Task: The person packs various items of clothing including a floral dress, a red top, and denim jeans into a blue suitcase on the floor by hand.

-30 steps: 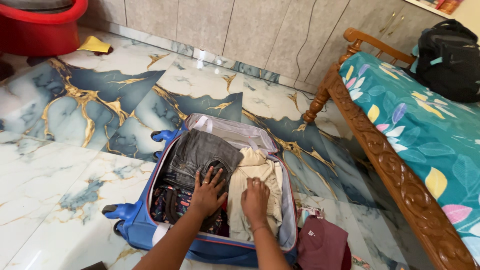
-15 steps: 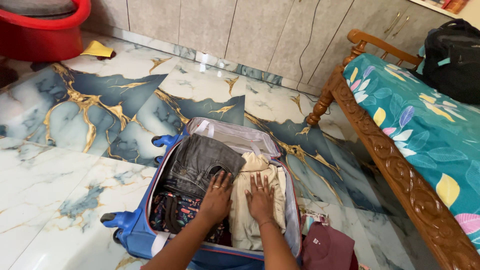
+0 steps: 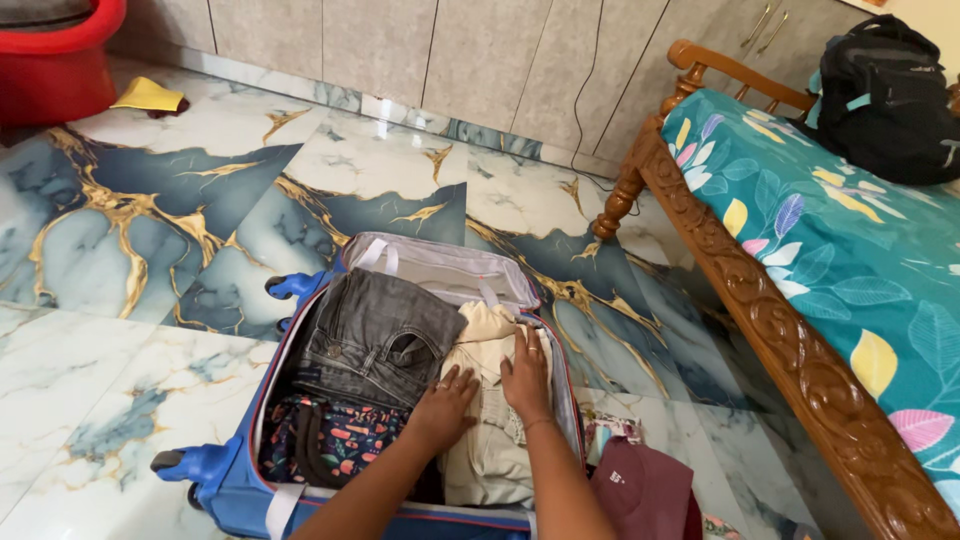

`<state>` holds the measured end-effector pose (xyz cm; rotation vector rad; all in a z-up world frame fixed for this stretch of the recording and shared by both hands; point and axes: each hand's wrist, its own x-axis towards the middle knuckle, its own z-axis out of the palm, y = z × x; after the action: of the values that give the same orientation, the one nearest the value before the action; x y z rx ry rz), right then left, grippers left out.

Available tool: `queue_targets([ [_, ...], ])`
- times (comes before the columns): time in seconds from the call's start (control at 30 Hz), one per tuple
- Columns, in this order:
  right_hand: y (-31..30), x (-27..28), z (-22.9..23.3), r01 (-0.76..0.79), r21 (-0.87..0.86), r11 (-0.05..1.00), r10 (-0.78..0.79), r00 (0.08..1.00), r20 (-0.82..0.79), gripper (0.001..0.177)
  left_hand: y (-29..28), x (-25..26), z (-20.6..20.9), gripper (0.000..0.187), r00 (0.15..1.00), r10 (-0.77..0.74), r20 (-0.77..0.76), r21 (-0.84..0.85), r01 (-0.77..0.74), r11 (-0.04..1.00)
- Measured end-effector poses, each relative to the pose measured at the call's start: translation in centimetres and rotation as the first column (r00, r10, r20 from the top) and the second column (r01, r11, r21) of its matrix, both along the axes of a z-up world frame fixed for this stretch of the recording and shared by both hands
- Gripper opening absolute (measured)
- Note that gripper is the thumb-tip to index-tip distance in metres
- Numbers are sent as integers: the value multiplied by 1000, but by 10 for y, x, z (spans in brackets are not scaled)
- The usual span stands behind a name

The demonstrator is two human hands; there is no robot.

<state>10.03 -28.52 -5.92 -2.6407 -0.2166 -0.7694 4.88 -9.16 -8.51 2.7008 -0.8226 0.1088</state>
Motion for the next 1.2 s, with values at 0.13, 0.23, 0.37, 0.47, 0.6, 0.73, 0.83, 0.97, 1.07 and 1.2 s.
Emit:
queue_targets([
  [0.13, -11, 36, -27, 75, 82, 994, -60, 983, -173, 67, 2, -2, 0, 73, 1000, -8, 5, 27, 8, 1000],
  [0.23, -18, 59, -45, 100, 89, 991, -68, 949, -309, 70, 2, -3, -1, 72, 1000, 1, 12, 31, -2, 1000],
  [0.37, -16, 69, -32, 146, 120, 982, -72, 875, -479, 72, 1, -2, -2, 73, 1000, -5, 15, 57, 4, 998],
  [0.47, -7, 69, -10, 246, 119, 962, -177, 892, -416, 68, 1, -2, -4, 73, 1000, -4, 16, 53, 3, 999],
  [0.6, 7, 67, 4, 224, 151, 963, -205, 970, -132, 68, 2, -2, -3, 73, 1000, -3, 8, 28, 3, 1000],
  [0.73, 21, 73, 1, 100, -48, 994, -107, 980, -166, 71, 2, -4, -1, 72, 1000, 1, 9, 16, -1, 1000],
  [0.83, 30, 74, -4, 112, -121, 986, -143, 944, -296, 64, 4, -6, 4, 72, 1000, -12, 19, -15, 12, 1000],
  [0.97, 34, 69, -1, 133, -114, 985, -165, 925, -344, 63, 3, -5, 14, 59, 1000, 20, -20, -85, -22, 996],
  [1.07, 33, 60, -2, 99, -101, 990, -119, 969, -218, 58, -2, 10, 20, 44, 995, 95, 12, -166, -92, 982],
  [1.2, 33, 48, -4, 44, -65, 997, -43, 999, 18, 47, -9, 46, 29, 57, 951, 155, 267, -333, -60, 941],
])
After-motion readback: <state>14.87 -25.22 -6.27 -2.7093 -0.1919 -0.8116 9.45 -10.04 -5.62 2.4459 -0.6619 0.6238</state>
